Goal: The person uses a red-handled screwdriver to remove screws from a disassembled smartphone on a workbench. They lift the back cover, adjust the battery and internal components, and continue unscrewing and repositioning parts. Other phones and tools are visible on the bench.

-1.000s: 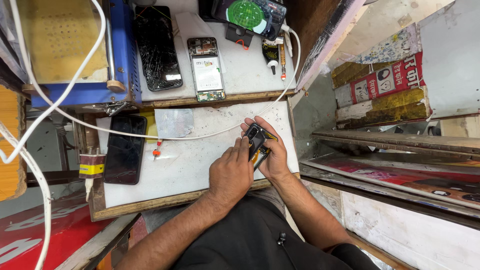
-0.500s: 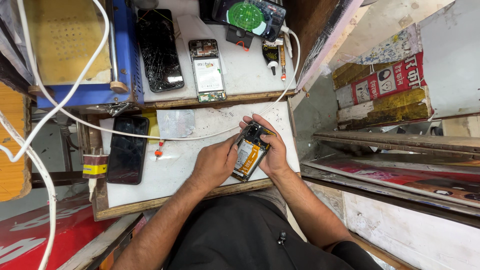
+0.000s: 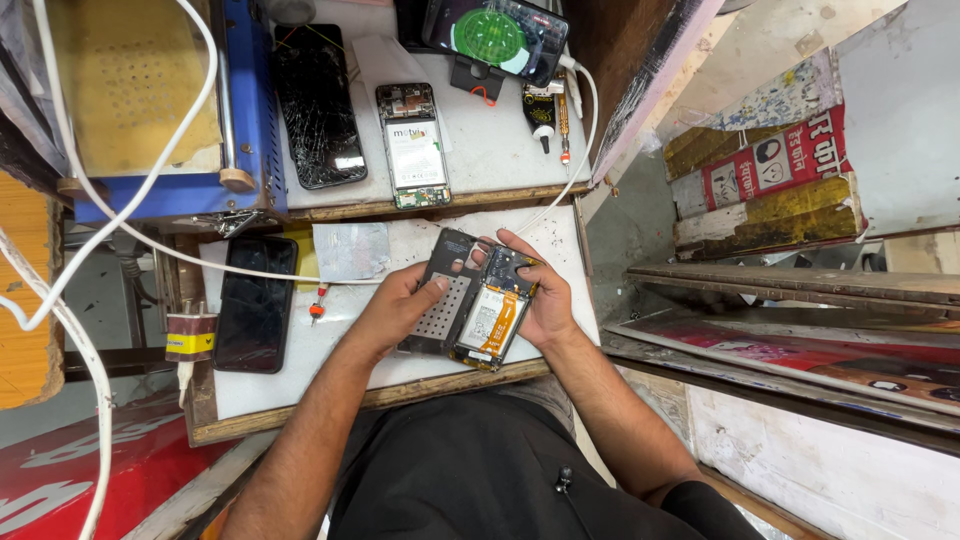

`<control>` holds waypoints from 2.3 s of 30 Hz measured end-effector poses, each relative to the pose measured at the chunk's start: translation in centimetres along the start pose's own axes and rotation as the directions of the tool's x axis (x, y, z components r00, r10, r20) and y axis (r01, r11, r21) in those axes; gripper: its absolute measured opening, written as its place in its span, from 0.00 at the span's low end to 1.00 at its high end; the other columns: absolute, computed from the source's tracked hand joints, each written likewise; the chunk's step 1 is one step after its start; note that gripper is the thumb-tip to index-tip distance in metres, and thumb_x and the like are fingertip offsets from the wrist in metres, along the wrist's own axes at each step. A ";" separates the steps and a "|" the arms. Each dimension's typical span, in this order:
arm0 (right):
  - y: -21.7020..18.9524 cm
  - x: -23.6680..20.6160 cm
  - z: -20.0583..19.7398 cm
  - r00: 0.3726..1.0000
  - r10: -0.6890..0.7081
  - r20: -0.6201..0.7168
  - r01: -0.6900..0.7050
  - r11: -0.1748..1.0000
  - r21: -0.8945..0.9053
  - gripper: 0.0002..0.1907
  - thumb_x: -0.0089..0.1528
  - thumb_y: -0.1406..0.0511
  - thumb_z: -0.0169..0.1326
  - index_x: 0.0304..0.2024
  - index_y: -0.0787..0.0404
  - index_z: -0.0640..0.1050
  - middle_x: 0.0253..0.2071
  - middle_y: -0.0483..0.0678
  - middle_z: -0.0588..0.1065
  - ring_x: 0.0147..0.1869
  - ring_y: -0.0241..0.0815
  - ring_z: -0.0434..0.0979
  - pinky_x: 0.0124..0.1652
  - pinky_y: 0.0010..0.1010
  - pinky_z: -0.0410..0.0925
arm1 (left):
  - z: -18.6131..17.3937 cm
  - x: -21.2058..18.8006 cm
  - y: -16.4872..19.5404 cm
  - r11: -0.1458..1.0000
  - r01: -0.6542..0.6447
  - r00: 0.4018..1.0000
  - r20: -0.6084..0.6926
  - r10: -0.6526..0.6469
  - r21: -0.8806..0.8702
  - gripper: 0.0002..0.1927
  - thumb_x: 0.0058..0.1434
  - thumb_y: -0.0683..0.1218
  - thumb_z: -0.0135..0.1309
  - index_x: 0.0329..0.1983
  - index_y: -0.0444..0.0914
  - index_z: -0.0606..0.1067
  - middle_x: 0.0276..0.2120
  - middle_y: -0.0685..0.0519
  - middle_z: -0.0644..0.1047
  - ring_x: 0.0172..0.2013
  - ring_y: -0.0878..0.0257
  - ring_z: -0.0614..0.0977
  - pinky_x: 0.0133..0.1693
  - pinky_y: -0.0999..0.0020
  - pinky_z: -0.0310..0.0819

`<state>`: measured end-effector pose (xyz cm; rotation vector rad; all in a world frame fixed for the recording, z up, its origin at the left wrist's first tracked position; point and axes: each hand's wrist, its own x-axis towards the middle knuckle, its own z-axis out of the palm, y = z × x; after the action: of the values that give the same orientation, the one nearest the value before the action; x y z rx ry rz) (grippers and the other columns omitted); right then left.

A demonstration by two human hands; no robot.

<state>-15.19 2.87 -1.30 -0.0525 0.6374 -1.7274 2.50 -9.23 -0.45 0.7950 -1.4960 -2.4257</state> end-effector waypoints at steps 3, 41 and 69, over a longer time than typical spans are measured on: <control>-0.1 0.0 -0.1 0.999 0.034 0.016 -0.035 0.998 0.056 0.36 0.57 0.69 0.46 0.70 0.66 0.65 0.68 0.63 0.67 0.73 0.58 0.68 0.69 0.55 0.63 | -0.3 -0.4 0.3 0.992 0.038 0.999 -0.016 -0.040 -0.121 0.20 0.68 0.52 0.53 0.55 0.34 0.77 0.40 0.51 0.83 0.38 0.67 0.84 0.41 0.70 0.80; -0.8 -1.0 -1.4 0.984 -0.169 -0.053 0.173 0.981 0.093 0.28 0.66 0.70 0.44 0.70 0.63 0.64 0.72 0.60 0.64 0.76 0.60 0.62 0.72 0.56 0.59 | -6.6 -8.8 -0.4 0.875 -0.238 0.728 -0.519 0.448 0.421 0.14 0.73 0.50 0.55 0.52 0.33 0.77 0.39 0.54 0.81 0.37 0.72 0.78 0.40 0.76 0.74; 2.0 -1.4 -2.0 0.981 -0.191 -0.026 0.184 0.967 -0.175 0.16 0.59 0.81 0.46 0.43 0.57 0.71 0.70 0.54 0.66 0.77 0.56 0.63 0.73 0.51 0.58 | -6.4 -6.3 -0.2 0.784 0.262 0.783 -0.599 0.169 0.563 0.15 0.69 0.48 0.53 0.56 0.38 0.76 0.35 0.46 0.85 0.28 0.51 0.84 0.34 0.58 0.76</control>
<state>-13.79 4.65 -3.45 -0.2031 0.8350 -1.8550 11.18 -11.48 -0.75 1.5869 -1.9575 -1.3665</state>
